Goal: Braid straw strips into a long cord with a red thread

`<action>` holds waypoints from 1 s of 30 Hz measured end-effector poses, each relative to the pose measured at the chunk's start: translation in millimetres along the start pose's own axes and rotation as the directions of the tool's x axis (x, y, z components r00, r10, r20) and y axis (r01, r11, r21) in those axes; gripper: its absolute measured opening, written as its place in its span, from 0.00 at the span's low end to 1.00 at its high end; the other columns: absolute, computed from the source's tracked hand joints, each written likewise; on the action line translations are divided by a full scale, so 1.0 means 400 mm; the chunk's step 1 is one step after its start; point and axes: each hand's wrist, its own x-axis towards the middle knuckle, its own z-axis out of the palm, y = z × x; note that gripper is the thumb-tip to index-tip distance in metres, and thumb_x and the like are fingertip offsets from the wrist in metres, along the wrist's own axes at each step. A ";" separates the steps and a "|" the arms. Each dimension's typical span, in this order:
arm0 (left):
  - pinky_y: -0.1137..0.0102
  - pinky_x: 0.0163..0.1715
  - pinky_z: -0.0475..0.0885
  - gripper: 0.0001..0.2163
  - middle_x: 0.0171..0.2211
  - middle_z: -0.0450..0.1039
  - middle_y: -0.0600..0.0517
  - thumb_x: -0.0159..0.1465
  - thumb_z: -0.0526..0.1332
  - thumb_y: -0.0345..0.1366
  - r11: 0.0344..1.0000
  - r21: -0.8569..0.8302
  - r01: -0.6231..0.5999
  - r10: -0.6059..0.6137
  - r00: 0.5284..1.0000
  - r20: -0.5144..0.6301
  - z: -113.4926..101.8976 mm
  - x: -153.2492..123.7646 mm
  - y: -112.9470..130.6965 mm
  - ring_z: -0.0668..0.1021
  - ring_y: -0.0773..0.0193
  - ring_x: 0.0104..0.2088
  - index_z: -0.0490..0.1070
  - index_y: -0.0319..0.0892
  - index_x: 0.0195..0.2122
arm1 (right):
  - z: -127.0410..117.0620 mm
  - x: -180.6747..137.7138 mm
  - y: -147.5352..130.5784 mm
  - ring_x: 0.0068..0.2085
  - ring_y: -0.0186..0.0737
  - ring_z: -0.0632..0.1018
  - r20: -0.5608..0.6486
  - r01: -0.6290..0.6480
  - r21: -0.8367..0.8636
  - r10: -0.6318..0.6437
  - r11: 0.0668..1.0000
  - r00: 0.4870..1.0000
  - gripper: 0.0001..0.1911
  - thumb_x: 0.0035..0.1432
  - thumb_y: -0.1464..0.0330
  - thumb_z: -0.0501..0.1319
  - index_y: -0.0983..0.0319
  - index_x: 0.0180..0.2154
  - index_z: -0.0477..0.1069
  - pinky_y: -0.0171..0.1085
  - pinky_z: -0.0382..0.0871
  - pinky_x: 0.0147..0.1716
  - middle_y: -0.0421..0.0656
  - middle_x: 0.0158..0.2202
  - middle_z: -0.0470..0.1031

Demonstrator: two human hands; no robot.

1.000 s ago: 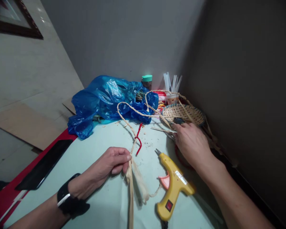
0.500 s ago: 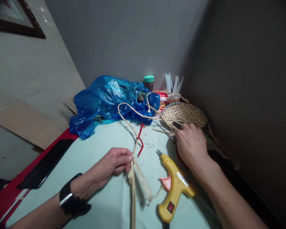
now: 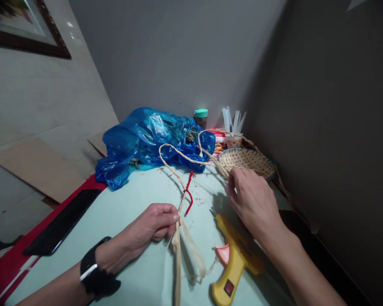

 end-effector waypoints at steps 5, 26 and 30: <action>0.75 0.14 0.39 0.05 0.22 0.71 0.52 0.59 0.57 0.33 0.999 -0.031 -0.027 0.026 0.999 -0.021 0.006 -0.004 0.004 0.52 0.78 0.14 0.67 0.37 0.31 | -0.056 -0.048 -0.076 0.27 0.34 0.66 0.246 -0.172 0.895 -0.134 0.412 0.960 0.13 0.60 0.59 0.56 0.57 0.43 0.59 0.32 0.60 0.23 0.39 0.29 0.67; 0.78 0.15 0.52 0.12 0.34 0.75 0.46 0.63 0.56 0.38 0.996 -0.066 -0.062 0.061 0.998 -0.031 0.024 -0.029 0.024 0.65 0.78 0.18 0.73 0.34 0.33 | -0.066 -0.134 -0.201 0.30 0.34 0.76 0.513 -0.045 0.753 -0.542 0.657 0.666 0.11 0.59 0.69 0.53 0.60 0.35 0.75 0.29 0.65 0.28 0.40 0.30 0.77; 0.78 0.16 0.54 0.12 0.38 0.76 0.45 0.63 0.57 0.39 0.993 -0.086 -0.077 0.078 0.997 0.003 0.027 -0.029 0.023 0.65 0.78 0.19 0.74 0.35 0.37 | -0.054 -0.140 -0.191 0.33 0.35 0.76 0.543 -0.045 0.727 -0.533 0.685 0.649 0.12 0.60 0.69 0.52 0.59 0.33 0.75 0.30 0.65 0.31 0.40 0.30 0.78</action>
